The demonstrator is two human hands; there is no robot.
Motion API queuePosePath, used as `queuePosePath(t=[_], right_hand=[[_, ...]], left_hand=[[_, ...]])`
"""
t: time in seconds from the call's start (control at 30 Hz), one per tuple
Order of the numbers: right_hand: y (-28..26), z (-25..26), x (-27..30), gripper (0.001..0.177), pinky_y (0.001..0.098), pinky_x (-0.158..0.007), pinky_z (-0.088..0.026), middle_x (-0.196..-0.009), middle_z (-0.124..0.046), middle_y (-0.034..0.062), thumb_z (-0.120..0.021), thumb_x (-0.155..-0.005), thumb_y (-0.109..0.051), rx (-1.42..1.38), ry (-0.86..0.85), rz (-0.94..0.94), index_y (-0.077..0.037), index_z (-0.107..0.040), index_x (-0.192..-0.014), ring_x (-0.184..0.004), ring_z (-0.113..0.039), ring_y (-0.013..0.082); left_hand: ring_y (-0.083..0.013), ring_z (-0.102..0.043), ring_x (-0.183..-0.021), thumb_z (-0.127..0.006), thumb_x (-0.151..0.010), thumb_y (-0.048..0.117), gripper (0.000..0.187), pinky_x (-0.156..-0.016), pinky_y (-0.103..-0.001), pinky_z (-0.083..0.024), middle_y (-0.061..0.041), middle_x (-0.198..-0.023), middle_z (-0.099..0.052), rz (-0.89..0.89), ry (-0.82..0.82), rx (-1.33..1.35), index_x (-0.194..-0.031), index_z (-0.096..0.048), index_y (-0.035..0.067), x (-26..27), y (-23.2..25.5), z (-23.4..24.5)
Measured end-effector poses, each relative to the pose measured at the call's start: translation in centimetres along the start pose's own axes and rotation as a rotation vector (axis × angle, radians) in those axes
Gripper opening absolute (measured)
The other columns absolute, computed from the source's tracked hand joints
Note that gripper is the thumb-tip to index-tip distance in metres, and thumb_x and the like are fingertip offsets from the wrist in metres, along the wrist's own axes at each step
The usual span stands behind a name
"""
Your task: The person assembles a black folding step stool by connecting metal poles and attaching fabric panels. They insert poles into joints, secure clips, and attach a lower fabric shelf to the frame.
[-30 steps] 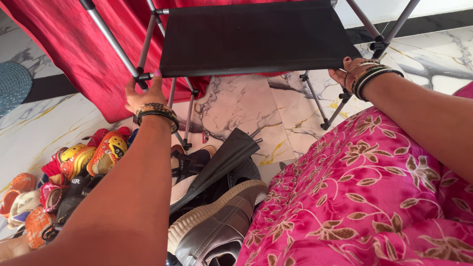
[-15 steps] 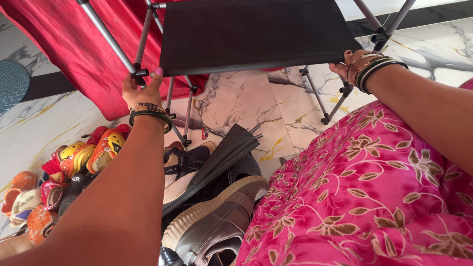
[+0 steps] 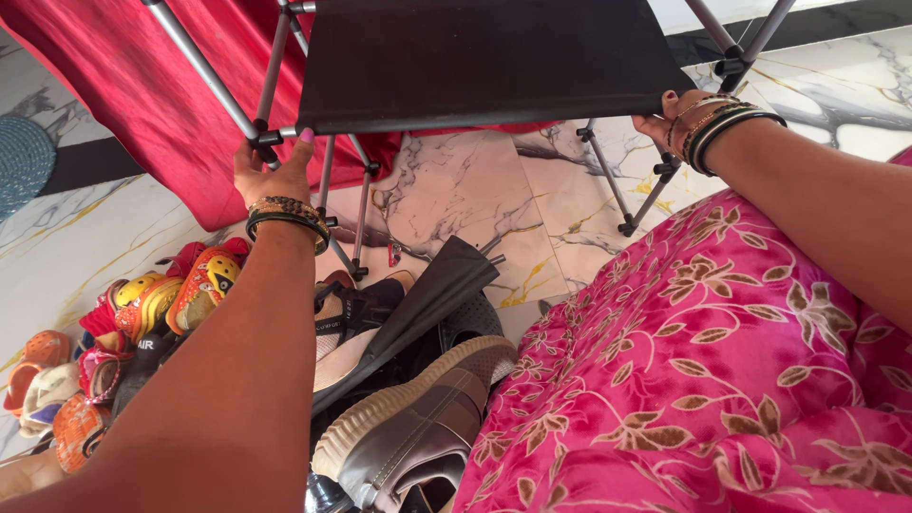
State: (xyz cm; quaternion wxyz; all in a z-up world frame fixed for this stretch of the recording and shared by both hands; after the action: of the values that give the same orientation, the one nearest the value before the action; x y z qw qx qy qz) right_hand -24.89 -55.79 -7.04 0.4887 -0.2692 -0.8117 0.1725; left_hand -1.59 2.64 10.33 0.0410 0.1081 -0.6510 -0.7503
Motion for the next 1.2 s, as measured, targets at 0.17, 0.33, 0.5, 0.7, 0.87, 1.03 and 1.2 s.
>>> queuePosePath(t=[0.17, 0.33, 0.5, 0.7, 0.87, 1.03, 1.2], right_hand=[[0.3, -0.3, 0.3, 0.009, 0.0536, -0.079, -0.065, -0.074, -0.061, 0.0035, -0.045, -0.106, 0.000, 0.004, -0.032, -0.012, -0.001, -0.047, -0.115, -0.086, -0.075, 0.0254], [0.1, -0.5, 1.0, 0.010, 0.0520, -0.081, -0.064, -0.080, -0.064, 0.0044, -0.048, -0.104, 0.002, 0.097, -0.078, 0.025, -0.001, -0.047, -0.113, -0.086, -0.077, 0.0266], [0.7, -0.2, 2.3, 0.009, 0.0529, -0.081, -0.064, -0.082, -0.062, 0.0057, -0.049, -0.103, 0.005, 0.012, -0.038, -0.010, 0.002, -0.046, -0.111, -0.085, -0.076, 0.0279], [0.7, -0.4, 2.7, 0.009, 0.0523, -0.081, -0.064, -0.083, -0.063, 0.0042, -0.053, -0.101, 0.005, 0.043, -0.041, 0.018, 0.000, -0.049, -0.108, -0.087, -0.078, 0.0261], [0.9, -0.1, 2.8, 0.009, 0.0547, -0.081, -0.064, -0.083, -0.061, 0.0057, -0.052, -0.101, 0.007, -0.055, 0.000, -0.011, 0.001, -0.048, -0.107, -0.085, -0.077, 0.0248], [0.9, -0.1, 2.8, 0.003, 0.0563, -0.080, -0.064, -0.081, -0.059, 0.0046, -0.046, -0.103, 0.001, -0.069, -0.003, -0.021, 0.001, -0.049, -0.105, -0.077, -0.074, 0.0219], [0.9, -0.2, 2.3, 0.004, 0.0556, -0.080, -0.064, -0.081, -0.057, 0.0051, -0.044, -0.104, 0.000, -0.057, -0.016, -0.025, 0.002, -0.047, -0.108, -0.080, -0.074, 0.0207]], left_hand=[[-0.0236, -0.059, -0.129, -0.096, -0.071, 0.019, 0.078, -0.107, -0.035, -0.052, -0.009, -0.139, -0.059, -0.025, 0.000, 0.000, -0.138, -0.056, 0.015, -0.1, 0.0, -0.1], [-0.0224, -0.062, -0.125, -0.096, -0.072, 0.022, 0.080, -0.105, -0.034, -0.052, -0.009, -0.139, -0.061, -0.036, 0.018, -0.048, -0.140, -0.054, 0.013, 0.0, 0.0, -0.1], [-0.0216, -0.062, -0.124, -0.095, -0.071, 0.024, 0.086, -0.105, -0.034, -0.052, -0.008, -0.139, -0.059, -0.008, 0.027, -0.060, -0.143, -0.049, 0.013, 0.3, 0.2, -0.1], [-0.0221, -0.060, -0.127, -0.096, -0.071, 0.027, 0.086, -0.106, -0.036, -0.050, -0.008, -0.139, -0.059, 0.009, 0.052, -0.118, -0.142, -0.051, 0.012, 0.3, 0.2, -0.3], [-0.0222, -0.059, -0.128, -0.096, -0.070, 0.027, 0.085, -0.106, -0.036, -0.051, -0.009, -0.140, -0.058, -0.018, 0.053, -0.086, -0.141, -0.052, 0.012, 0.3, 0.3, -0.3], [-0.0223, -0.062, -0.124, -0.095, -0.071, 0.028, 0.085, -0.104, -0.036, -0.054, -0.008, -0.139, -0.060, 0.008, 0.053, -0.098, -0.142, -0.051, 0.013, 0.5, 0.2, -0.1], [-0.0220, -0.064, -0.124, -0.095, -0.070, 0.026, 0.083, -0.104, -0.035, -0.054, -0.007, -0.140, -0.060, 0.014, 0.062, -0.098, -0.141, -0.053, 0.015, 0.5, 0.1, -0.1]])
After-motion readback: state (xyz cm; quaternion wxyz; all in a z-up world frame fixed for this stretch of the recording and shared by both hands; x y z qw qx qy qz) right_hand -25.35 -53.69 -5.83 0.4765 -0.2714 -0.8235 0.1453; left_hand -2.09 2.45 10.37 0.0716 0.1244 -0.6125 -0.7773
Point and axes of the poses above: each hand's wrist, its own x-axis away from the middle knuckle, its own z-axis out of the back of the hand, y = z × x, the point moved 8 cm from there along -x, towards the middle knuckle
